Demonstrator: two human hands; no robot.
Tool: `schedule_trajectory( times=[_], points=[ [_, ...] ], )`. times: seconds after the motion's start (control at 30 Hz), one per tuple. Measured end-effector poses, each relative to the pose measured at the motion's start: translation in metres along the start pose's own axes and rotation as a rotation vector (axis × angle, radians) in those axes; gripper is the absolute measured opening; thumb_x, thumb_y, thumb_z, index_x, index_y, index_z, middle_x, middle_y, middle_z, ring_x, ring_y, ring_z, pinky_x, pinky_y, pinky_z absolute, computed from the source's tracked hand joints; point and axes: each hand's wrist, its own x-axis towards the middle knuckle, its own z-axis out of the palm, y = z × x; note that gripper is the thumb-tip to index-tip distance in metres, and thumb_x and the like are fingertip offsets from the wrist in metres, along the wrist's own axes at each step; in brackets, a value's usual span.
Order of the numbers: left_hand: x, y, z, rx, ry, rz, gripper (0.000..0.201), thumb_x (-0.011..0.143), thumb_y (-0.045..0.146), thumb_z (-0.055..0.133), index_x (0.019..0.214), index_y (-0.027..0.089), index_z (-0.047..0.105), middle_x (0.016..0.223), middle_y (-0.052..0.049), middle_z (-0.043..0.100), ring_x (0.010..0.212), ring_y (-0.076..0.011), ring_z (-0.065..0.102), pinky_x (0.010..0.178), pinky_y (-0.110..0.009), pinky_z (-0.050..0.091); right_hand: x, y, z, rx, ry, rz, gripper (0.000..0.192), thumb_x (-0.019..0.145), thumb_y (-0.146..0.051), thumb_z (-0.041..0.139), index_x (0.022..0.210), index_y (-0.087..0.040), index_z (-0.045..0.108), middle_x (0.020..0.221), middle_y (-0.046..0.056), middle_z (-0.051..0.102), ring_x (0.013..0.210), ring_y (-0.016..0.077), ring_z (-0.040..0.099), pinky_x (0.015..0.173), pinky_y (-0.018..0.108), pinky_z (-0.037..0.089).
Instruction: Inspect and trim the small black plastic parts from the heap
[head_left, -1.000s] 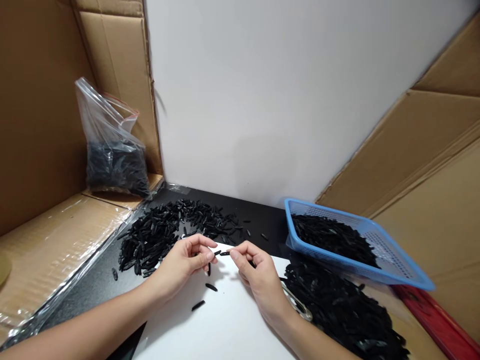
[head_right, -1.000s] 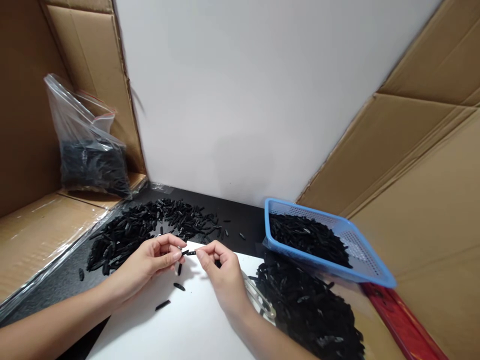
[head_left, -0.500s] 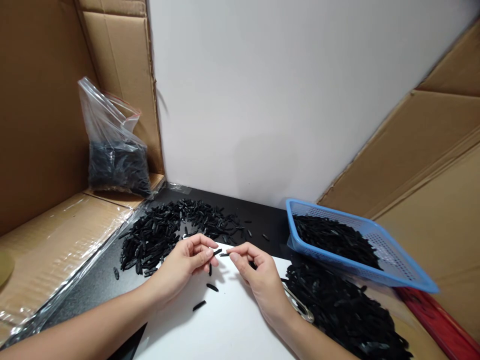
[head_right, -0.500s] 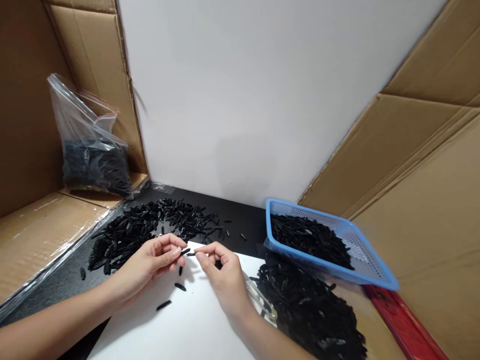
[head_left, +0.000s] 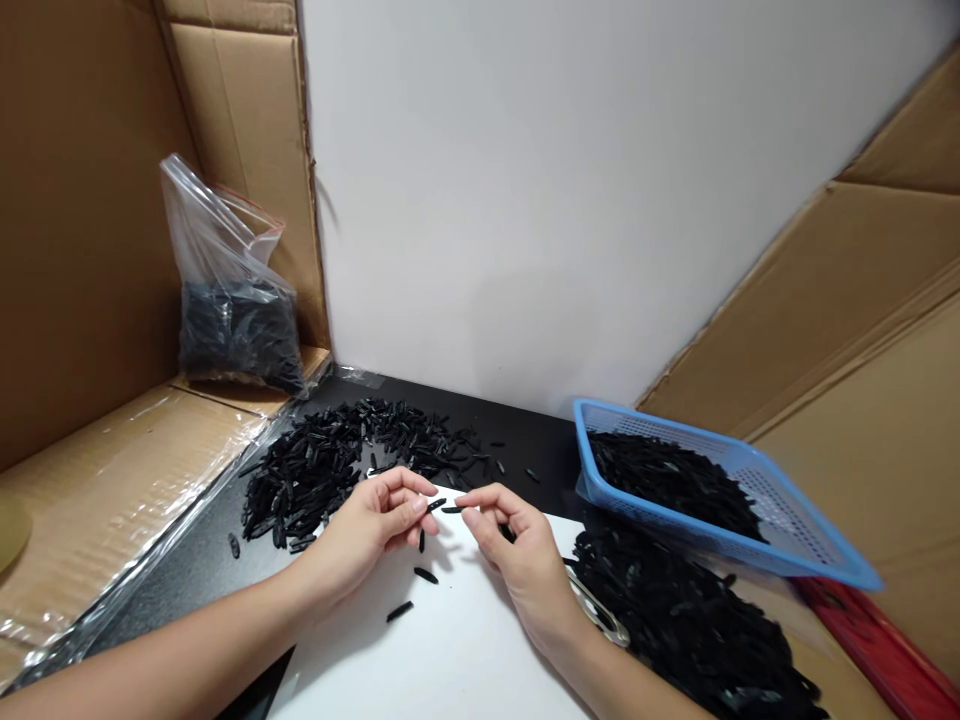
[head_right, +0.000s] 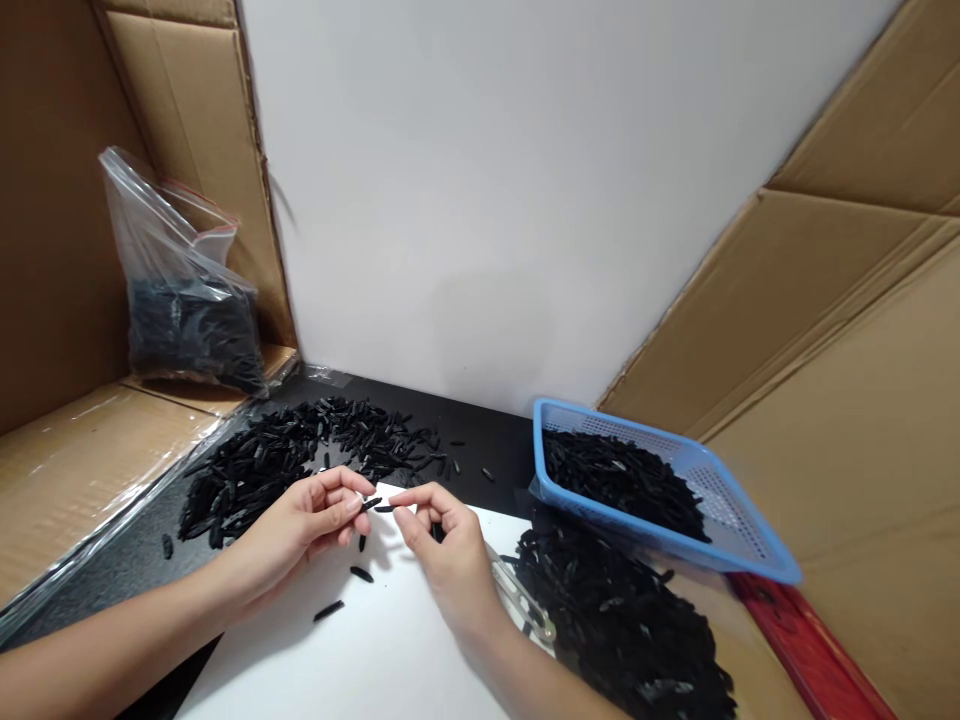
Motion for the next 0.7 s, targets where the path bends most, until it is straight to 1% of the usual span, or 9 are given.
schedule_trajectory(
  times=[0.13,0.2,0.27,0.33,0.4,0.5,0.57,0.6,0.7],
  points=[
    [-0.0007,-0.0011,0.0000,-0.016,-0.003,-0.010,0.033,0.069,0.039,0.079,0.087,0.016,0.062,0.064,0.002,0.066,0.055,-0.0082,0.047,0.056,-0.021,0.030,0.0005,-0.0042,0.0004,0.360,-0.117,0.143,0.027,0.080,-0.045,0.060,0.071,-0.023,0.048,0.046,-0.010,0.037,0.041,0.0077,0.015,0.041,0.021,0.013],
    [-0.0011,-0.0025,-0.0002,-0.033,-0.014,-0.015,0.032,0.070,0.037,0.078,0.088,0.016,0.062,0.065,0.002,0.067,0.055,-0.0082,0.047,0.056,-0.021,0.031,0.0010,-0.0047,0.0005,0.390,-0.138,0.162,0.034,0.081,-0.048,0.058,0.066,-0.022,0.043,0.048,-0.008,0.042,0.041,0.0072,0.017,0.040,0.021,0.013],
    [-0.0016,-0.0040,-0.0004,-0.055,-0.030,-0.016,0.029,0.072,0.036,0.077,0.089,0.017,0.061,0.065,0.002,0.067,0.056,-0.0086,0.048,0.057,-0.021,0.032,0.0010,-0.0028,0.0006,0.307,-0.134,0.153,0.037,0.081,-0.051,0.062,0.066,-0.022,0.044,0.048,-0.009,0.042,0.040,0.0068,0.017,0.039,0.020,0.012],
    [-0.0023,-0.0049,-0.0004,-0.063,-0.049,-0.018,0.027,0.074,0.035,0.076,0.089,0.018,0.061,0.065,0.002,0.066,0.056,-0.0092,0.049,0.057,-0.022,0.032,0.0003,0.0002,0.0007,0.167,-0.135,0.110,0.031,0.077,-0.050,0.068,0.076,-0.021,0.055,0.049,-0.010,0.040,0.040,0.0069,0.018,0.039,0.021,0.013],
    [-0.0031,-0.0049,0.0002,-0.056,-0.076,-0.014,0.026,0.075,0.034,0.075,0.090,0.018,0.060,0.065,0.002,0.065,0.055,-0.0096,0.049,0.057,-0.023,0.032,-0.0011,0.0018,0.0008,0.000,-0.133,0.022,0.029,0.076,-0.045,0.071,0.089,-0.020,0.065,0.053,-0.008,0.042,0.044,0.0086,0.028,0.041,0.021,0.022],
    [-0.0045,-0.0034,0.0022,-0.039,-0.107,-0.006,0.022,0.078,0.030,0.071,0.092,0.018,0.059,0.064,0.001,0.064,0.057,-0.0108,0.049,0.058,-0.024,0.033,-0.0033,-0.0001,0.0008,-0.197,-0.093,-0.111,0.021,0.078,-0.039,0.070,0.087,-0.020,0.073,0.062,-0.002,0.054,0.059,0.0147,0.046,0.057,0.027,0.038],
    [-0.0053,-0.0021,0.0040,-0.051,-0.096,0.003,0.019,0.075,0.020,0.068,0.092,0.018,0.059,0.066,0.001,0.064,0.062,-0.0120,0.051,0.061,-0.024,0.034,-0.0039,-0.0025,0.0009,-0.217,-0.079,-0.130,0.020,0.080,-0.039,0.068,0.083,-0.020,0.074,0.068,0.001,0.063,0.067,0.0182,0.052,0.065,0.029,0.041],
    [-0.0056,-0.0017,0.0048,-0.061,-0.086,0.011,0.023,0.071,0.013,0.066,0.093,0.018,0.059,0.069,0.001,0.064,0.066,-0.0126,0.052,0.063,-0.025,0.035,-0.0038,-0.0034,0.0009,-0.206,-0.074,-0.121,0.021,0.081,-0.040,0.067,0.081,-0.020,0.074,0.071,0.002,0.065,0.069,0.0190,0.053,0.066,0.030,0.041],
    [-0.0061,-0.0021,0.0063,-0.079,-0.051,0.036,0.040,0.061,0.002,0.061,0.097,0.020,0.060,0.081,0.001,0.063,0.079,-0.0142,0.055,0.071,-0.026,0.038,-0.0028,-0.0034,0.0005,-0.162,-0.044,-0.080,0.027,0.078,-0.046,0.069,0.075,-0.020,0.074,0.066,0.002,0.064,0.062,0.0178,0.051,0.057,0.028,0.038]
  ],
)
